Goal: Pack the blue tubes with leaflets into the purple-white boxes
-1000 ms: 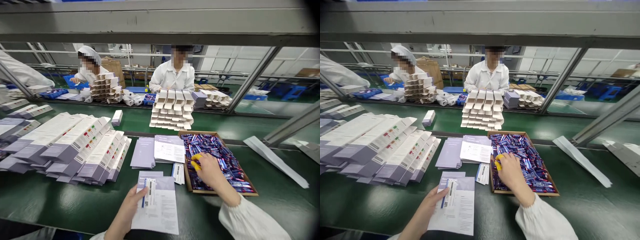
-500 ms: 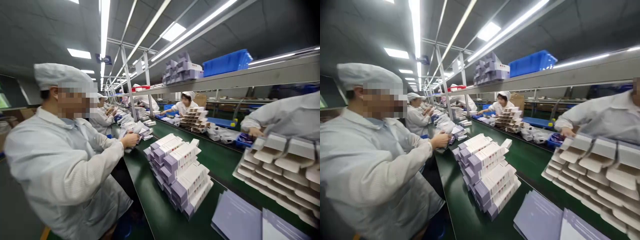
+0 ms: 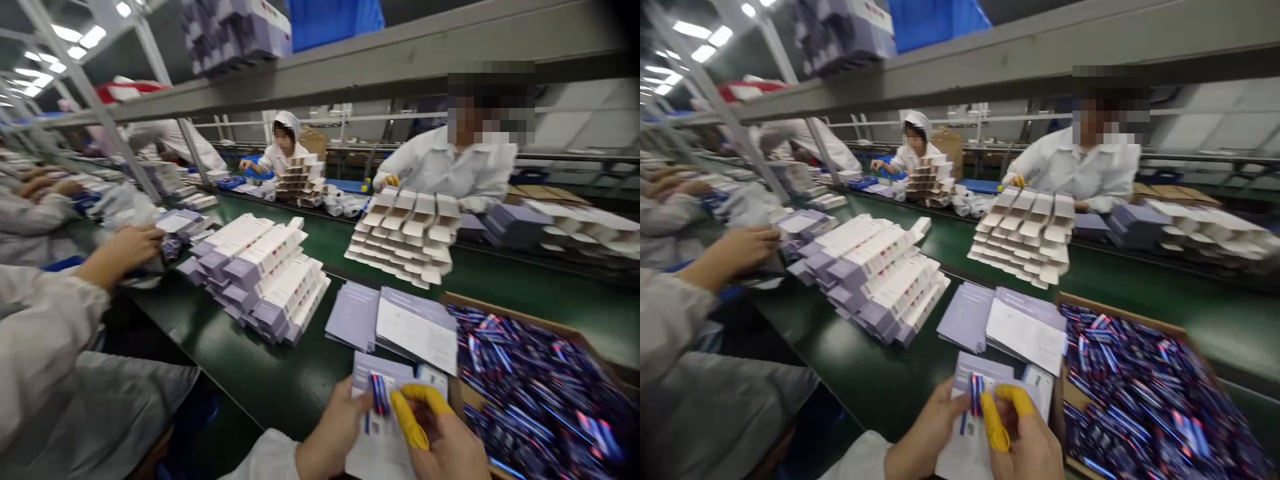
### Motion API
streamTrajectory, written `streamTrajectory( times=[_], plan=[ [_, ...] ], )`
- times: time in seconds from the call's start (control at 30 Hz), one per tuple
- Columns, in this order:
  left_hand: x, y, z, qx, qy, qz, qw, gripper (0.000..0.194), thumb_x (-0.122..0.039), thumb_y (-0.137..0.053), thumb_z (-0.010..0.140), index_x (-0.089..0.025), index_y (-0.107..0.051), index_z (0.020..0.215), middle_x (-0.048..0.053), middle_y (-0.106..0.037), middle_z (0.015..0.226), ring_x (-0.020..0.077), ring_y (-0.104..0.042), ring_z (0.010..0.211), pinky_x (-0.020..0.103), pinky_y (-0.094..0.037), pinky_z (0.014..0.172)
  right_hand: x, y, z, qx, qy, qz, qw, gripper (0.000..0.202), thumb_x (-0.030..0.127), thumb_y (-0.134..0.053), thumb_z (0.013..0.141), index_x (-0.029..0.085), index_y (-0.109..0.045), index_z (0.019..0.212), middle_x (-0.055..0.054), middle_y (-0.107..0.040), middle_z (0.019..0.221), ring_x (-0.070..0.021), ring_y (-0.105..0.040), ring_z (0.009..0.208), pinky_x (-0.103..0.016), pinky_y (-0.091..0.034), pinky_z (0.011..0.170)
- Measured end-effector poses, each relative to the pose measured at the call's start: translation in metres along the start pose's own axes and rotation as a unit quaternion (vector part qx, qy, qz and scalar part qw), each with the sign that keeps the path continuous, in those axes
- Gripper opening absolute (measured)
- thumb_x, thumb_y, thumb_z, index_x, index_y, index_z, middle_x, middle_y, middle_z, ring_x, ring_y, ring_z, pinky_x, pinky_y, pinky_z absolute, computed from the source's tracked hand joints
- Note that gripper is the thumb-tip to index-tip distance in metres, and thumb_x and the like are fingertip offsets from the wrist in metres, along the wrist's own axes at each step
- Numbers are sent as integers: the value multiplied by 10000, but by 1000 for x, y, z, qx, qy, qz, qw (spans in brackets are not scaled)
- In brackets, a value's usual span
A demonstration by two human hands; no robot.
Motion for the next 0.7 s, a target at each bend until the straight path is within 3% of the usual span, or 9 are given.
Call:
streamTrajectory(
  times=[0.07,0.17,0.4,0.57,0.7],
  plan=[
    [5,14,6,6,16,30,999,400,-349,-702,585,-133,-619,912,29,-661,700,183,-598,645,258,-432,618,13,6,5,1,22,6,1000,336,328,-476,779,191,-475,1085,-82,-592,936,-179,-594,801,-256,-511,670],
    [0,19,11,22,40,67,997,397,-359,-683,607,-135,-607,926,23,-655,715,170,-586,632,247,-419,608,27,-4,10,41,66,-21,997,368,256,-478,779,197,-458,1141,-107,-503,1068,-224,-506,964,-347,-470,788],
    [4,15,10,30,72,124,989,475,-422,-682,586,-146,-578,958,30,-645,813,175,-577,719,260,-412,670,25,-31,11,122,72,-70,987,353,177,-577,704,194,-523,1052,-91,-517,992,-252,-467,912,-414,-443,755],
    [0,17,11,32,50,126,990,490,-482,-627,632,-150,-568,987,50,-634,874,185,-574,765,272,-418,685,22,-30,17,102,62,-72,990,377,108,-602,668,178,-546,1034,-96,-531,970,-261,-460,913,-435,-425,772],
    [-2,15,10,46,42,162,985,452,-413,-661,633,-140,-569,981,55,-635,901,177,-566,815,261,-414,729,23,-35,14,107,57,-41,992,362,116,-606,669,202,-574,1020,-90,-547,957,-248,-478,897,-403,-437,751]
  ],
)
Point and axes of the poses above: each hand's wrist, its own z-axis towards the middle knuckle, its own y-axis out of the back of the hand, x = y × z, the point moved 10 cm from there along z, towards the middle knuckle
